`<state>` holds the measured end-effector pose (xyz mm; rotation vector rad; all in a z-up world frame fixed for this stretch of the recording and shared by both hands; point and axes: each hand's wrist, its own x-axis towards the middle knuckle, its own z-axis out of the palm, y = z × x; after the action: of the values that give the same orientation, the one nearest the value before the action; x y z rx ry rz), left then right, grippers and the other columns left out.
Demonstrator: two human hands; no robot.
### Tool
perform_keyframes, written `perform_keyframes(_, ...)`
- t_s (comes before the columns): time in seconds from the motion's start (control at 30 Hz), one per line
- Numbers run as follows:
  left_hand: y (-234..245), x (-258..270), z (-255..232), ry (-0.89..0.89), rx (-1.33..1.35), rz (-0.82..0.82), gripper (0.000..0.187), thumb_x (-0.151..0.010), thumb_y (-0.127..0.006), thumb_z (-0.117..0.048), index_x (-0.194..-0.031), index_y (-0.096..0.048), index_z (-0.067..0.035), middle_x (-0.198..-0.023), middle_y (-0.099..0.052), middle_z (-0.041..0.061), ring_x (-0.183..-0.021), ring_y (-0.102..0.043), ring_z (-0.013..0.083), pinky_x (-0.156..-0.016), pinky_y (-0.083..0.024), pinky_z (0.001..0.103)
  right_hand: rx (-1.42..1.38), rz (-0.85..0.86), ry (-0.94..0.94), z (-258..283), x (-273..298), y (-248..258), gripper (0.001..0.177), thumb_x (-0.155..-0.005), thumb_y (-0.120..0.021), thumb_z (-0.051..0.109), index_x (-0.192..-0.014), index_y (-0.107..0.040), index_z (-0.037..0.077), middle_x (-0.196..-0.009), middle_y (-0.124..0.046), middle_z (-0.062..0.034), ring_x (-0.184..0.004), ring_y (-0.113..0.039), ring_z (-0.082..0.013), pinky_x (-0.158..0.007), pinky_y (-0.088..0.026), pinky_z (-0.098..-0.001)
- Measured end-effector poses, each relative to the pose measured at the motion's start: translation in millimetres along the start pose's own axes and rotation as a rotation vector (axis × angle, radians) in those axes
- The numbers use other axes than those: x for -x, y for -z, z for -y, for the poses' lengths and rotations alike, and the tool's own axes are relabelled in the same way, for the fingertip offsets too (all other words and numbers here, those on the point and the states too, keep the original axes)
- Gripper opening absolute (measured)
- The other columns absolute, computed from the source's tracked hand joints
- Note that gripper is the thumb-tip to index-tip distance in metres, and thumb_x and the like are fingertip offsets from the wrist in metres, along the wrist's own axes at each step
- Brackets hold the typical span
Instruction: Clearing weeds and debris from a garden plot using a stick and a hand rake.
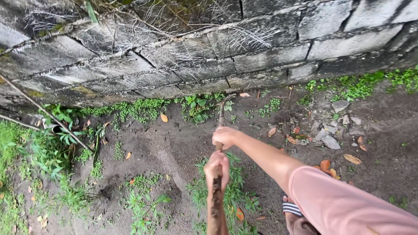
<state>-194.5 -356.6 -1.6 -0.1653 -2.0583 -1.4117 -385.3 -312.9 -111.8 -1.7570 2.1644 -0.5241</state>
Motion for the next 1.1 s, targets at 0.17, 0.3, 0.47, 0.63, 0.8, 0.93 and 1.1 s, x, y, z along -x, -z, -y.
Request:
perform_keyframes(0.17, -13.1, 34.8, 16.7, 0.118, 0.033, -0.151, 0.025, -0.087, -0.06, 0.009, -0.067, -0.049, -0.001, -0.072, -0.064, 0.005, -0.074, -0.066, 0.0162, -0.094, -0.056, 0.04, -0.21, -0.193, -0.028, 16.5, 29.0, -9.6, 0.026, -0.066, -0.077, 0.016, -0.058, -0.053, 0.007, -0.066, -0.055, -0.0079, -0.07, -0.056, -0.0279, -0.07, -0.049, -0.0438)
perform_keyframes(0.3, 6.5, 41.7, 33.4, 0.155, 0.155, -0.124, 0.028, -0.087, -0.061, 0.011, -0.064, -0.051, -0.001, -0.071, -0.064, 0.006, -0.073, -0.066, 0.0174, -0.086, -0.057, 0.038, -0.24, -0.248, -0.135, 23.9, 34.7, -46.2, 0.036, -0.081, -0.078, 0.024, -0.056, -0.058, 0.006, -0.063, -0.058, -0.0112, -0.068, -0.058, -0.0343, -0.072, -0.048, -0.0463)
perform_keyframes(0.47, 37.4, -2.2, -21.8, 0.192, 0.26, -0.096, 0.03, -0.088, -0.06, 0.012, -0.065, -0.047, -0.001, -0.069, -0.06, 0.005, -0.07, -0.061, 0.0172, -0.08, -0.056, 0.036, -0.426, -0.323, -0.275, 65.0, 36.1, -16.3, 0.013, -0.069, -0.077, 0.02, -0.062, -0.07, 0.012, -0.063, -0.066, -0.008, -0.063, -0.066, -0.0312, -0.085, -0.049, -0.0411)
perform_keyframes(0.63, 61.8, -53.5, -63.3, 0.21, 0.41, -0.034, 0.032, -0.088, -0.057, 0.012, -0.061, -0.046, -0.001, -0.062, -0.055, 0.004, -0.063, -0.058, 0.0167, -0.067, -0.052, 0.032, -0.371, -0.681, -0.154, 88.7, 34.5, 27.1, 0.015, -0.059, -0.079, 0.015, -0.072, -0.073, 0.014, -0.072, -0.07, -0.0055, -0.072, -0.064, -0.0281, -0.073, -0.05, -0.0403)
perform_keyframes(0.8, 36.4, -75.2, -72.6, 0.126, 0.499, -0.026, 0.029, -0.087, -0.055, 0.008, -0.064, -0.044, -0.006, -0.064, -0.053, 0.001, -0.062, -0.055, 0.0131, -0.082, -0.055, 0.035, -0.377, -0.78, -0.22, 66.9, 44.2, 53.4, 0.019, -0.066, -0.082, 0.02, -0.062, -0.065, 0.013, -0.063, -0.064, -0.0034, -0.066, -0.062, -0.0225, -0.074, -0.047, -0.0357)
perform_keyframes(0.93, -14.8, -51.6, -34.7, 0.148, 0.354, 0.004, 0.032, -0.084, -0.06, 0.011, -0.063, -0.042, -0.005, -0.065, -0.057, 0.002, -0.063, -0.057, 0.0147, -0.083, -0.057, 0.036, -0.28, -0.656, -0.281, 15.3, 65.5, 34.8, 0.027, -0.067, -0.079, 0.018, -0.056, -0.057, 0.009, -0.061, -0.061, -0.0049, -0.067, -0.06, -0.0242, -0.075, -0.047, -0.0364)
perform_keyframes(1.1, -48.0, 0.1, 7.7, 0.078, 0.356, 0.0, 0.027, -0.085, -0.057, 0.01, -0.069, -0.039, -0.004, -0.069, -0.057, 0.003, -0.069, -0.057, 0.0172, -0.093, -0.053, 0.037, -0.228, -0.411, -0.232, -22.2, 88.1, -31.1, 0.021, -0.065, -0.073, 0.017, -0.053, -0.057, 0.01, -0.061, -0.062, -0.008, -0.065, -0.058, -0.028, -0.073, -0.048, -0.0402)
